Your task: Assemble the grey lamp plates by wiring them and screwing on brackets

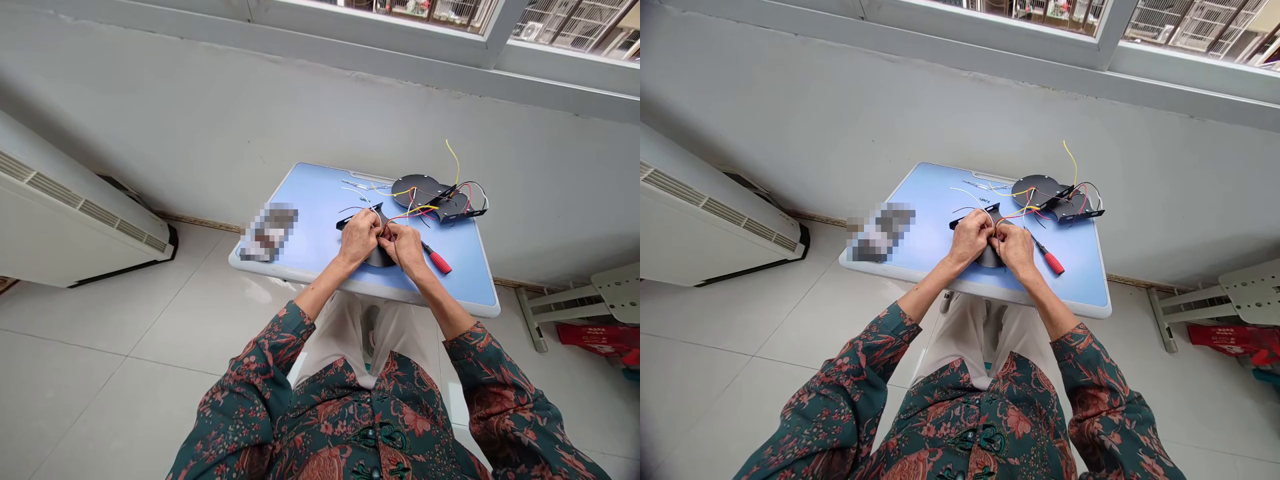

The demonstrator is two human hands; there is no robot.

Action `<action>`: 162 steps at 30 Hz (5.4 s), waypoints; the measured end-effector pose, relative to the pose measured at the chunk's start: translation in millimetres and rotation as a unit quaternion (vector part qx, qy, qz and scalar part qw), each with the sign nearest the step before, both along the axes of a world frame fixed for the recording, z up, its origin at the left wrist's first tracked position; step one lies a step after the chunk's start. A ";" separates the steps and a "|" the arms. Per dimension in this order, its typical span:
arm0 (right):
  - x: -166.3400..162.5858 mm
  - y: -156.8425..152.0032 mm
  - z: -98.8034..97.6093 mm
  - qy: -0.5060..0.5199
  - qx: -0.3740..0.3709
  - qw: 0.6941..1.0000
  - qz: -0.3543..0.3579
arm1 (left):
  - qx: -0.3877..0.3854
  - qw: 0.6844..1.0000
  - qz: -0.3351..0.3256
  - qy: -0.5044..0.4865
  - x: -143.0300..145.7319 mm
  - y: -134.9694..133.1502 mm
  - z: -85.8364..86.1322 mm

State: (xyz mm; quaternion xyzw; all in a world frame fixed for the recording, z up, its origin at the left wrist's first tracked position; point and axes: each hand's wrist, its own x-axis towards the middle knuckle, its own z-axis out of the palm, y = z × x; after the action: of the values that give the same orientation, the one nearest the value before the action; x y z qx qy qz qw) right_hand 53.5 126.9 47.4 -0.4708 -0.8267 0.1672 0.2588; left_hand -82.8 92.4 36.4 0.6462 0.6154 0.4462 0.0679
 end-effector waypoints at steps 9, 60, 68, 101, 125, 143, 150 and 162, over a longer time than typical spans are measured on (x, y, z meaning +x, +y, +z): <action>-2.5 0.0 1.2 -0.005 -0.007 1.000 0.001 | -0.011 0.998 -0.010 -0.066 -16.0 -8.0 17.9; 58.1 -43.8 -25.4 0.176 -0.163 0.968 0.070 | -0.024 0.982 0.180 -0.044 -31.4 -109.8 -29.5; 66.0 -42.4 -23.2 0.161 -0.155 0.966 0.128 | -0.011 0.994 0.073 0.076 -27.3 -116.9 -38.1; 58.7 -51.6 -31.1 0.110 -0.002 0.984 0.139 | -0.022 0.975 0.074 0.210 -15.6 -124.1 -36.5; 50.8 -58.3 -30.1 0.118 0.021 0.984 0.130 | 0.029 0.963 0.123 0.238 -0.4 -139.0 -11.8; 55.6 -56.1 -36.6 0.105 0.018 0.986 0.129 | 0.076 0.939 -0.067 0.328 10.5 -105.3 -22.7; 54.4 -57.1 -35.5 0.070 0.016 0.988 0.139 | 0.096 0.946 -0.071 0.301 7.2 -105.3 -24.2; 52.3 -58.2 -33.3 0.075 0.014 0.988 0.137 | 0.109 0.952 -0.068 0.276 -0.2 -105.7 -27.7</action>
State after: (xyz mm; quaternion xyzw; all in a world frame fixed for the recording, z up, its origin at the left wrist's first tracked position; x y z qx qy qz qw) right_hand 105.8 68.7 14.0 -0.3352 -0.8639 0.2247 0.3014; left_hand -83.0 -13.3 8.7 0.7878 0.5124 0.3091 -0.1459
